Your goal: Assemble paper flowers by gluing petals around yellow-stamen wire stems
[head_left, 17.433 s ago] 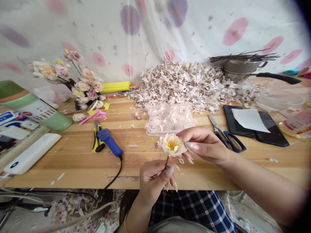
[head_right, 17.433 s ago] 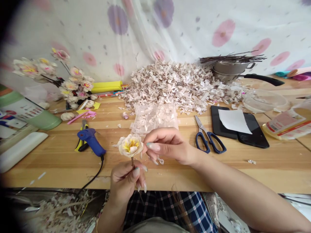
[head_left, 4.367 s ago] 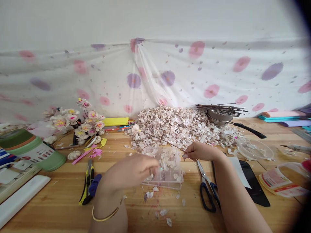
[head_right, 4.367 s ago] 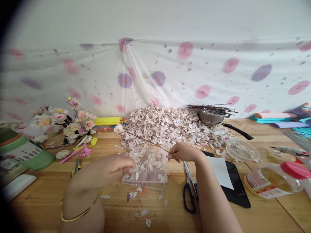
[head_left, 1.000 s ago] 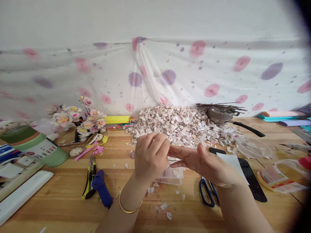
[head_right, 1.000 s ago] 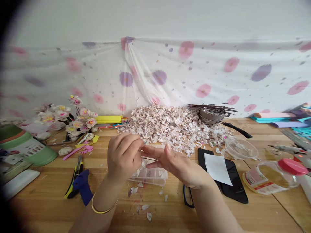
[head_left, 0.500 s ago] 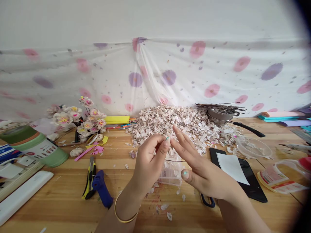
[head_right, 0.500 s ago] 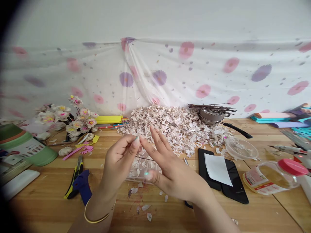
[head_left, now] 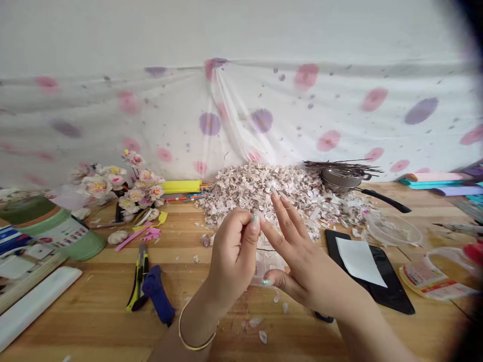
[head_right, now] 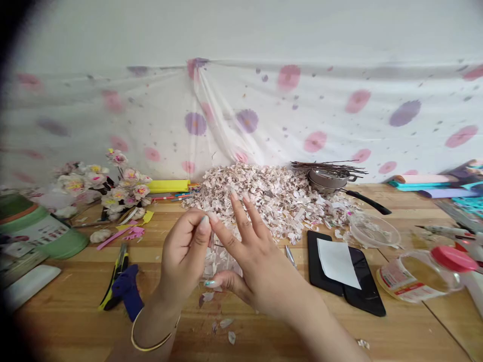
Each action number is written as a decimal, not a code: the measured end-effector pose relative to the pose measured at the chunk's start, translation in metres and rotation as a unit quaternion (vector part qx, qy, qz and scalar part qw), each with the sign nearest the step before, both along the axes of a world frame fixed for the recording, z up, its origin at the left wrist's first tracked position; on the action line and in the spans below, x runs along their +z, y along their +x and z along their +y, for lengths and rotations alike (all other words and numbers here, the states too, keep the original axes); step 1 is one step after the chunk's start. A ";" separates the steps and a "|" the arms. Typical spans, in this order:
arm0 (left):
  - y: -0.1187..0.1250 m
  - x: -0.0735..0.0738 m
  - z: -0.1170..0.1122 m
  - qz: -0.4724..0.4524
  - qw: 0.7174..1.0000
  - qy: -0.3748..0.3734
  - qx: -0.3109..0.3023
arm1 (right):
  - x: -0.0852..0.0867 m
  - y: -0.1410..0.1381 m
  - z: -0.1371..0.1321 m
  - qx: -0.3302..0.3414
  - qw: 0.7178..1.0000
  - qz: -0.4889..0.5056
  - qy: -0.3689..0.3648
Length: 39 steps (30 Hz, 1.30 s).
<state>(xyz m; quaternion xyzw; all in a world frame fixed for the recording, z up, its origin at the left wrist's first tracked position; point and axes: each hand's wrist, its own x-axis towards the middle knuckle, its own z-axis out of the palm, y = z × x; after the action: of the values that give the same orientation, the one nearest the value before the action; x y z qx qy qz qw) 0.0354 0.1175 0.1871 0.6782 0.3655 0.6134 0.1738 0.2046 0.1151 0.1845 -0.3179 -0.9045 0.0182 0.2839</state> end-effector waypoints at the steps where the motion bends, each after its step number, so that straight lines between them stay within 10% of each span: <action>1: -0.001 0.000 0.000 -0.011 1.000 -0.003 0.000 | 0.000 0.000 -0.001 -0.007 1.000 -0.007 0.011; 11: -0.005 0.006 -0.002 0.039 0.998 -0.015 -0.044 | 0.001 0.001 -0.001 -0.033 0.997 -0.030 0.057; 28: -0.004 0.003 0.007 0.206 0.959 0.160 0.110 | -0.006 -0.005 0.000 -0.061 0.994 -0.031 0.084; 39: -0.018 0.006 0.008 -0.008 0.994 0.071 0.077 | -0.001 -0.003 0.000 -0.001 0.998 -0.029 0.057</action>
<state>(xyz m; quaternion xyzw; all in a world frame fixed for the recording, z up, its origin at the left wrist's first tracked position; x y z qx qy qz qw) 0.0174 0.1258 0.1928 0.6536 0.3707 0.6549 0.0804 0.2020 0.1150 0.1838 -0.3029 -0.9116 -0.0427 0.2747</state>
